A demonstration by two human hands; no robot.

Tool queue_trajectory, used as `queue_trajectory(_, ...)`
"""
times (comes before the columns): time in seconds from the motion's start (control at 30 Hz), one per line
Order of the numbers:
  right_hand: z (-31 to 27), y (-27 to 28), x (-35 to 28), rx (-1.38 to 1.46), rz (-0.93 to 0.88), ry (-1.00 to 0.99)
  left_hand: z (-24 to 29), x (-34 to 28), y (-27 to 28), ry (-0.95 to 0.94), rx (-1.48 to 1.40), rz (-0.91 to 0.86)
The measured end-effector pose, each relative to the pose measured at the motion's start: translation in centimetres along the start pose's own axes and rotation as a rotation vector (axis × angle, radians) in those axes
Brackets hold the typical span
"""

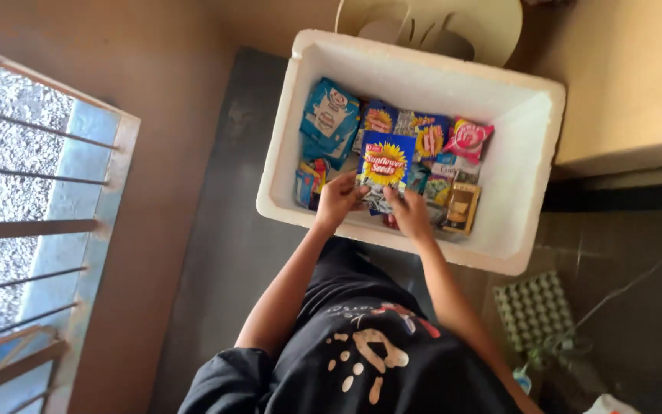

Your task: Organizing, sorting, and restocking packaged snack products from a container onto retail storage shelves.

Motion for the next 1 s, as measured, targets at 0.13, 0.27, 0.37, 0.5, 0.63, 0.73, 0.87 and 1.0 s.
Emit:
queue_trajectory(0.13, -2.7, -0.1, -1.1, 0.015, 0.050, 0.056, 1.8, -2.0, -0.5, -0.024, -0.007, 0.080)
queue_trajectory(0.27, -4.5, -1.0, -2.9, 0.117, 0.008, 0.052, 3.0, -4.6, 0.0, -0.059, -0.055, 0.092)
queue_trajectory(0.37, -4.2, -2.7, -2.6, 0.274, -0.036, 0.041, 4.2, -5.4, 1.3, -0.103, -0.008, 0.097)
queue_trajectory(0.5, -5.1, -5.0, -2.2, 0.170, -0.058, 0.177, 3.9, -4.9, 4.2, -0.136, 0.001, 0.123)
queue_trajectory(0.63, -10.1, -7.4, -3.9, 0.209, 0.040, 0.407, 7.2, -5.8, 6.3, -0.158, -0.076, 0.041)
queue_trajectory(0.73, -14.0, -9.5, -4.9, 0.018, 0.216, 0.724, 7.7, -4.3, 10.1, -0.188, -0.036, 0.070)
queue_trajectory(0.87, -12.9, -15.9, -2.1, 0.075, 0.173, 0.411, 11.4, -4.9, 15.4, -0.122, -0.065, 0.128)
queue_trajectory(1.0, -14.3, -23.3, 0.5, -0.115, 0.210, 0.477, 15.1, -4.7, 22.8, -0.081, -0.105, 0.122)
Point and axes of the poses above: each hand's wrist, its own x-axis towards the middle knuckle, its own y-axis out of the back of the hand, z = x × y, the point moved 5 cm from there along x, towards the middle knuckle, and after that the axes turned 5 degrees about z, right-handed, at the moved point
